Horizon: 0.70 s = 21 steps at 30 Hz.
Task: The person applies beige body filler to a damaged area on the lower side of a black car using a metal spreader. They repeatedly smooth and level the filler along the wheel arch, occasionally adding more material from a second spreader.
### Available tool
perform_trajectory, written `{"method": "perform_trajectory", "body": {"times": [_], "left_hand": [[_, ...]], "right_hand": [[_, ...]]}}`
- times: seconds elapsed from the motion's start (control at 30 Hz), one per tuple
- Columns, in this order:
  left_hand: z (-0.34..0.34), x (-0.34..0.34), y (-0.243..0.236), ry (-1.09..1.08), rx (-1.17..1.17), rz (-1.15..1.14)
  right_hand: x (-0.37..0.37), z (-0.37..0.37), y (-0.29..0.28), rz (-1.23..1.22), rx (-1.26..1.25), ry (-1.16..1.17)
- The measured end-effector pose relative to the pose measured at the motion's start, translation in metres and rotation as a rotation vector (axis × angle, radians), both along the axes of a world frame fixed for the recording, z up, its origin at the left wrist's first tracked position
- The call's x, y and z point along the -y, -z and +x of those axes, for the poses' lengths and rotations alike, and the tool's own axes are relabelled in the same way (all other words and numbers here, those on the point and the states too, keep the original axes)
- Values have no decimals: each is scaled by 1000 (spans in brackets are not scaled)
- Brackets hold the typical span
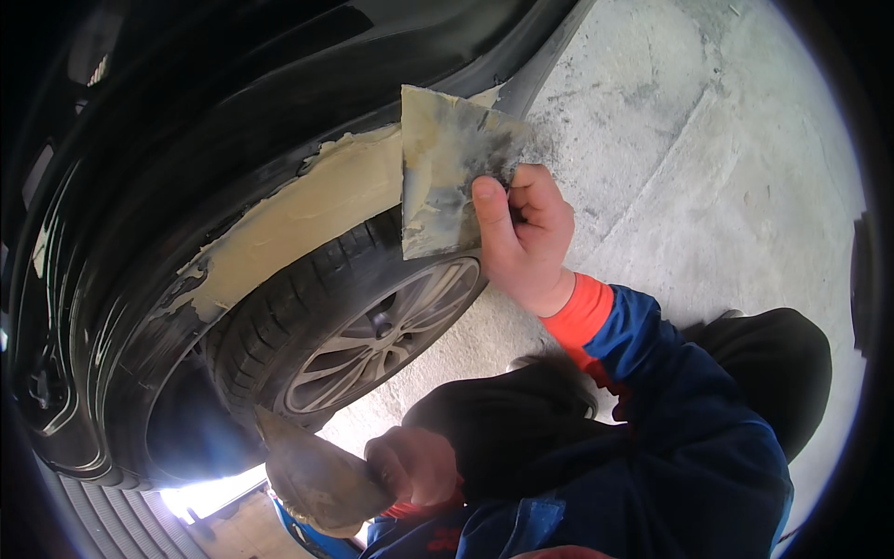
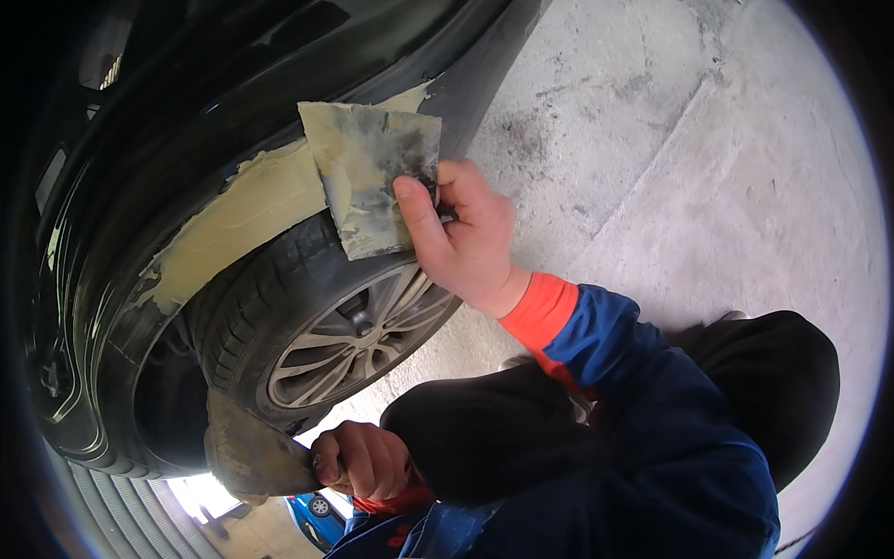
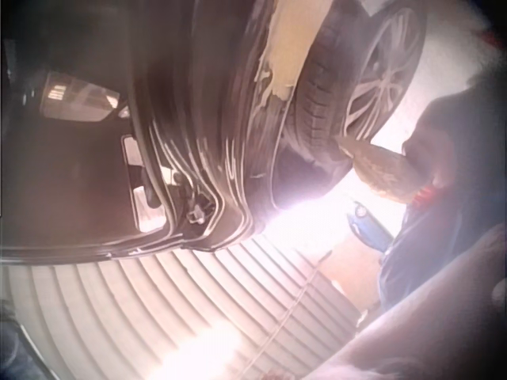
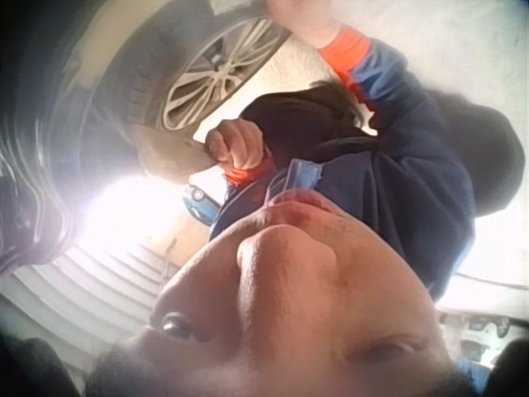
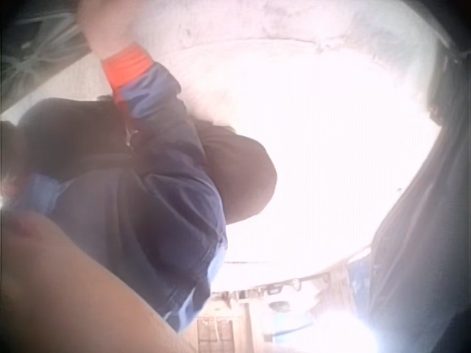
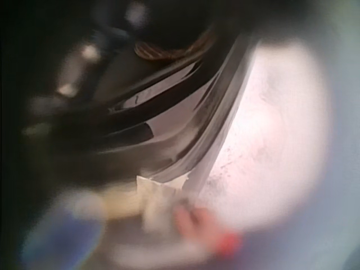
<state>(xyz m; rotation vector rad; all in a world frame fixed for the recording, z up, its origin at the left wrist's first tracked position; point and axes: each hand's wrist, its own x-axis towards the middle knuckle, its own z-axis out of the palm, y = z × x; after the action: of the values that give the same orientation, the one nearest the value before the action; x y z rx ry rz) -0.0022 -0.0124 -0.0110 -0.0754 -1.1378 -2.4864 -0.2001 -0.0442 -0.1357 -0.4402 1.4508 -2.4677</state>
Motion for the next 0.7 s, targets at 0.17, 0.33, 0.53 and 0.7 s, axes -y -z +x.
{"method": "perform_trajectory", "body": {"times": [0.17, 0.33, 0.53, 0.7], "left_hand": [[-1, 3, 1, 41, -3, 13], [-5, 4, 1, 53, 3, 12], [-8, 4, 3, 51, 0, 14], [-8, -1, 5, -26, 18, 42]], "right_hand": [[-3, -4, 6, 41, 18, -4], [-1, -11, 22, 48, 63, -9], [4, -18, 41, 4, 155, -10], [0, -29, 55, 74, 245, -45]]}}
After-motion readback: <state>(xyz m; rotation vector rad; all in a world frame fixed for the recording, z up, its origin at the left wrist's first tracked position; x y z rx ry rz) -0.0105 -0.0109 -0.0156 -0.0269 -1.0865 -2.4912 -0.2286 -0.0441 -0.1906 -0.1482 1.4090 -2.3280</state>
